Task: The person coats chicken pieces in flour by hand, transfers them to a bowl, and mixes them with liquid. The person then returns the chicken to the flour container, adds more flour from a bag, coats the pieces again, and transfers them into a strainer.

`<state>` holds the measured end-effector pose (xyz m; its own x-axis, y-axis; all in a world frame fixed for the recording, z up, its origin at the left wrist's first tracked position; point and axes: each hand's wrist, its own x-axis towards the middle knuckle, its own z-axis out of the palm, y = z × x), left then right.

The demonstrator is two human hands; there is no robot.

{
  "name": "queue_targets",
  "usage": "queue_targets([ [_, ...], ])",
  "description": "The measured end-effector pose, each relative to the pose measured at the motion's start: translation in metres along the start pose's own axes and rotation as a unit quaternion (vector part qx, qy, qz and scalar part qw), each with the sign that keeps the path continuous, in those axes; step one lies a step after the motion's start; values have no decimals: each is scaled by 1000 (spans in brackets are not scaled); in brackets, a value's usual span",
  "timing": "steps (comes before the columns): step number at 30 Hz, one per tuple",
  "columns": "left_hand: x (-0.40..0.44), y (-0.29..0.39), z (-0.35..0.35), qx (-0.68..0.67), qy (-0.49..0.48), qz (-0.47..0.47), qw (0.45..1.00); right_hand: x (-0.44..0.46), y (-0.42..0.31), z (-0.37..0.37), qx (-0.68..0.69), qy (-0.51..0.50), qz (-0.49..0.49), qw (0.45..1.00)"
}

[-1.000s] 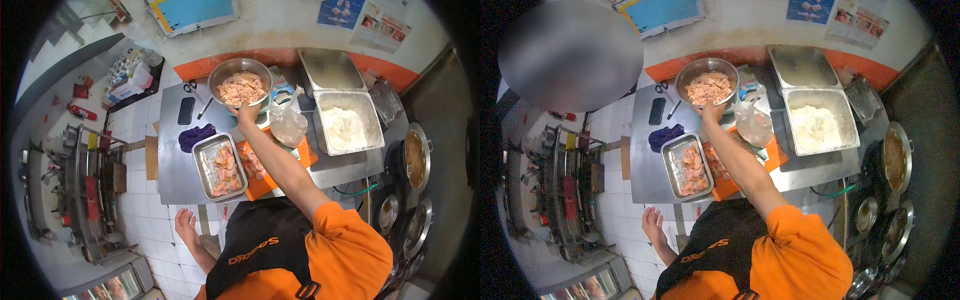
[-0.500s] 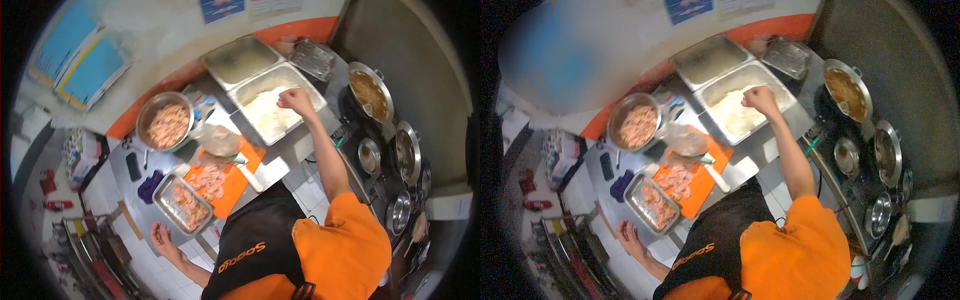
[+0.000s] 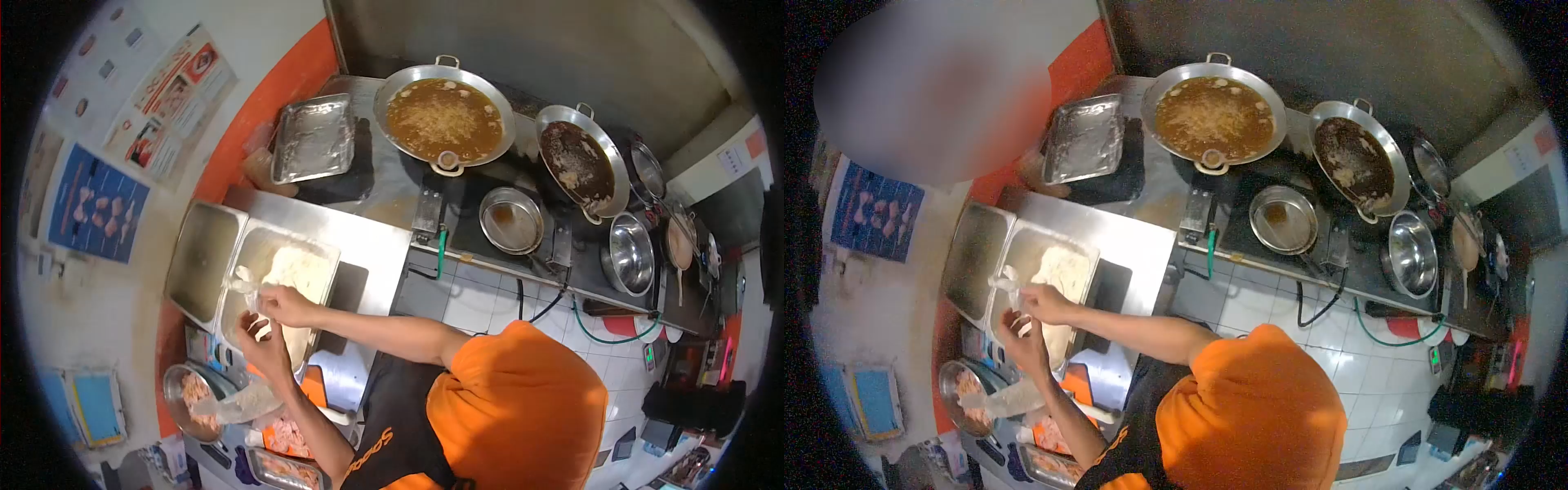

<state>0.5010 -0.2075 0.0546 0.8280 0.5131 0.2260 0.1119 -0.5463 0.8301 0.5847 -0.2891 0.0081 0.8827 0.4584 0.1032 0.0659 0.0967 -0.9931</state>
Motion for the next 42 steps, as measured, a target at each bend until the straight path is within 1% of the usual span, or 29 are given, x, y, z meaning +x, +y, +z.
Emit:
queue_targets([
  [1,2,7,5,11,6,2,1000,0,1,-6,60,-34,-5,998],
  [3,6,3,14,24,-9,18,1000,1,1,-6,117,1,-24,993],
  [6,13,3,19,51,-6,25,998,3,3,-9,181,-12,43,982],
  [7,15,5,16,64,4,20,998,8,17,-10,156,-51,89,982],
  [8,16,18,16,93,45,60,993,13,23,-3,236,-4,144,961],
  [9,16,17,16,94,38,43,994,17,29,5,310,45,201,928],
  [10,15,12,14,94,29,26,995,17,14,5,387,109,206,892],
  [11,14,9,13,92,18,10,996,21,10,8,420,140,242,863],
  [12,10,11,15,92,29,43,994,23,22,13,402,127,259,869],
  [13,7,5,15,87,11,31,996,27,27,18,383,115,274,875],
  [16,8,10,9,181,13,-18,983,27,23,34,231,118,391,883],
  [17,10,10,2,217,12,-45,975,28,38,34,221,61,382,895],
  [18,12,-1,-3,268,-32,-75,960,27,53,34,210,5,369,906],
  [19,15,-7,-6,339,-98,-122,928,26,58,31,218,-28,352,910],
  [21,11,-1,-8,340,-175,-146,912,28,54,23,244,-29,326,913],
  [22,6,18,-13,349,-196,-58,915,32,50,21,245,-21,315,917],
  [25,-2,26,0,363,-217,-28,906,47,40,16,239,9,287,928],
  [26,-8,38,1,348,-171,-35,921,53,37,16,235,18,276,932],
  [27,-16,26,11,328,-163,11,931,57,34,15,229,27,265,936],
  [29,-22,17,14,311,-149,33,938,62,33,18,216,51,243,944],
  [32,-3,28,-19,222,-222,-94,945,72,22,10,205,70,210,953],
  [34,1,19,-49,208,-182,-163,947,80,11,-3,211,65,194,956],
  [35,0,4,-65,187,-149,-180,954,87,5,-11,139,28,191,971],
  [36,2,10,-92,146,-104,-205,962,92,-2,-18,66,-11,186,980],
  [37,0,3,-107,146,-76,-199,966,97,3,-20,-34,-29,121,992],
  [38,0,-2,-119,145,-44,-191,970,102,9,-22,-134,-35,54,989],
  [39,-1,-5,-125,143,-10,-185,972,105,19,-16,-256,-22,-76,963],
  [40,-3,-7,-126,123,-18,-176,977,106,27,-11,-368,-9,-204,907],
  [42,-8,-12,-125,86,-27,-158,983,93,20,-12,-431,-133,-138,882],
])
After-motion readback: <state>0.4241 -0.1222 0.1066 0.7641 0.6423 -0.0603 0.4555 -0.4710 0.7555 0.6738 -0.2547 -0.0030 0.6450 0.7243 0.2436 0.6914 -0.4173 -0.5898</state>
